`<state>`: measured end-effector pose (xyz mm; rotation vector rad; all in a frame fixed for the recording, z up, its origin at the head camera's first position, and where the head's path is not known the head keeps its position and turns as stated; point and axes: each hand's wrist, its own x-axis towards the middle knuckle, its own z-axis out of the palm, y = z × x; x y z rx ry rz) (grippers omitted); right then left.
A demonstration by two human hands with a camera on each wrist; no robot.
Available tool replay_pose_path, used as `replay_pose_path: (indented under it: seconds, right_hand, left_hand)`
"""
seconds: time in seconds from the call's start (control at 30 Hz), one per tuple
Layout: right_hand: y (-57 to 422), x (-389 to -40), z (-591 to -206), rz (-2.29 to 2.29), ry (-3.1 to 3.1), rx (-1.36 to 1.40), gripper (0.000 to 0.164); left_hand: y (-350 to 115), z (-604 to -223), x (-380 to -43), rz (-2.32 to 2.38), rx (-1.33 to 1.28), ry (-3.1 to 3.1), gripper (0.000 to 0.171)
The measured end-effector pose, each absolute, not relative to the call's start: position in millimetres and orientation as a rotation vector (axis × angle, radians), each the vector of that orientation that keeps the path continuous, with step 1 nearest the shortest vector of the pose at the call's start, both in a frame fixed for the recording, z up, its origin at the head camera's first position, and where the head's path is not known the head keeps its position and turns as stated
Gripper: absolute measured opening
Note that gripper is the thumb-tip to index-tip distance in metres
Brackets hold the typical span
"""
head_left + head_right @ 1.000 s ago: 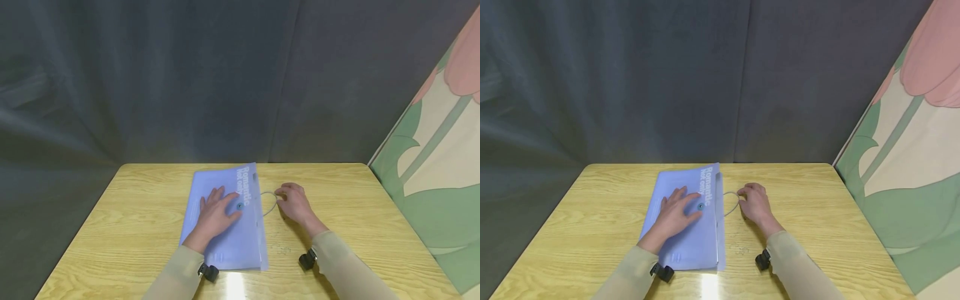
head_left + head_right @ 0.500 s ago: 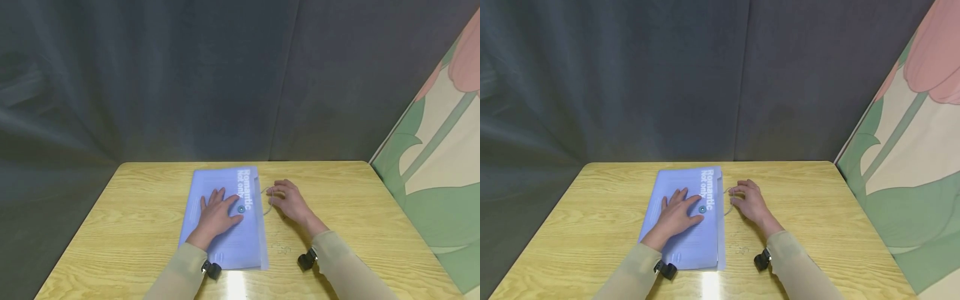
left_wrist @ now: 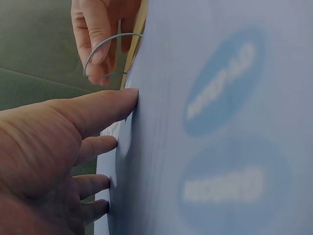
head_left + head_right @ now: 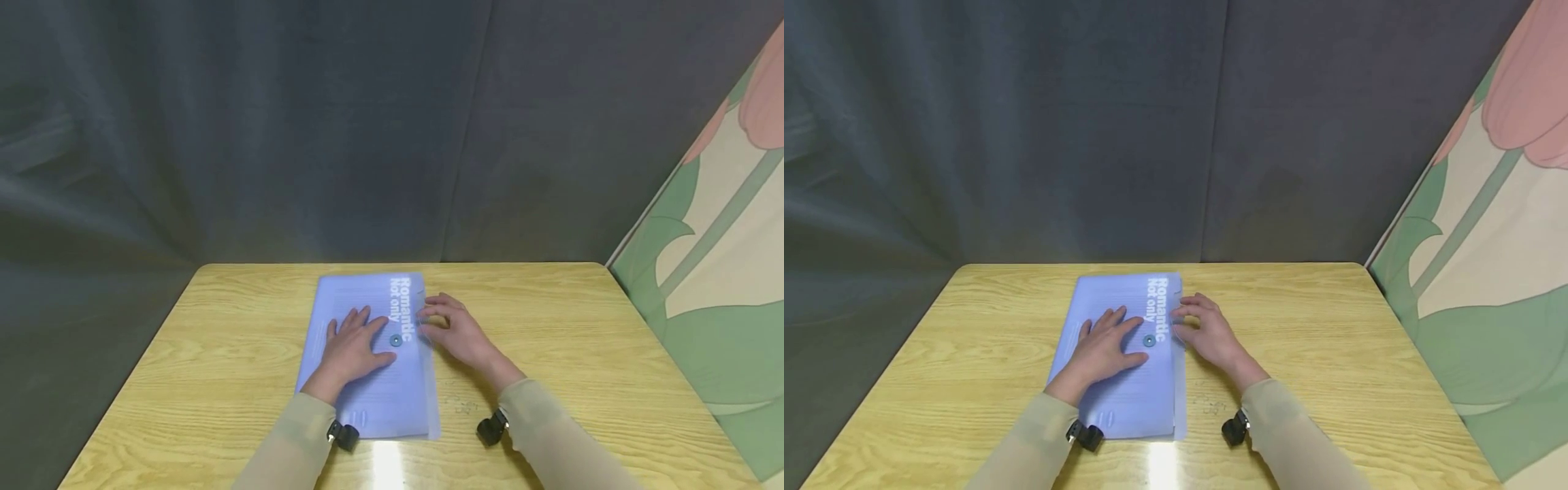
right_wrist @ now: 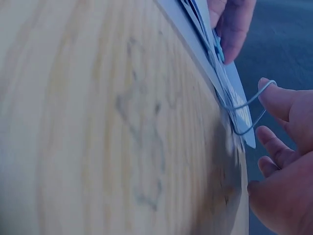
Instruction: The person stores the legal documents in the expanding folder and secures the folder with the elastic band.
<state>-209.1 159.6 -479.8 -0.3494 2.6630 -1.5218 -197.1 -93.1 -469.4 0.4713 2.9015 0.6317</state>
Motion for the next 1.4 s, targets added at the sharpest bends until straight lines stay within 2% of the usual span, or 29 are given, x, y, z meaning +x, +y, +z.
replay_pose_path:
  seconds: [0.33,0.9,1.4]
  right_hand:
    - [138.4,-209.5,-487.0,-1.429,2.742,-0.493,0.014]
    - [121.8,-214.1,-480.9,-1.015,2.874,-0.606,0.014]
    - [120.6,-219.1,-483.6,-0.887,2.887,-0.647,0.016]
  left_hand:
    - [-91.0,-468.7,-195.7,0.65,0.49,2.902,0.074]
    - [-89.3,-469.7,-196.4,0.651,0.494,2.886,0.076]
    - [-90.3,-473.0,-196.8,0.667,0.512,2.879,0.079]
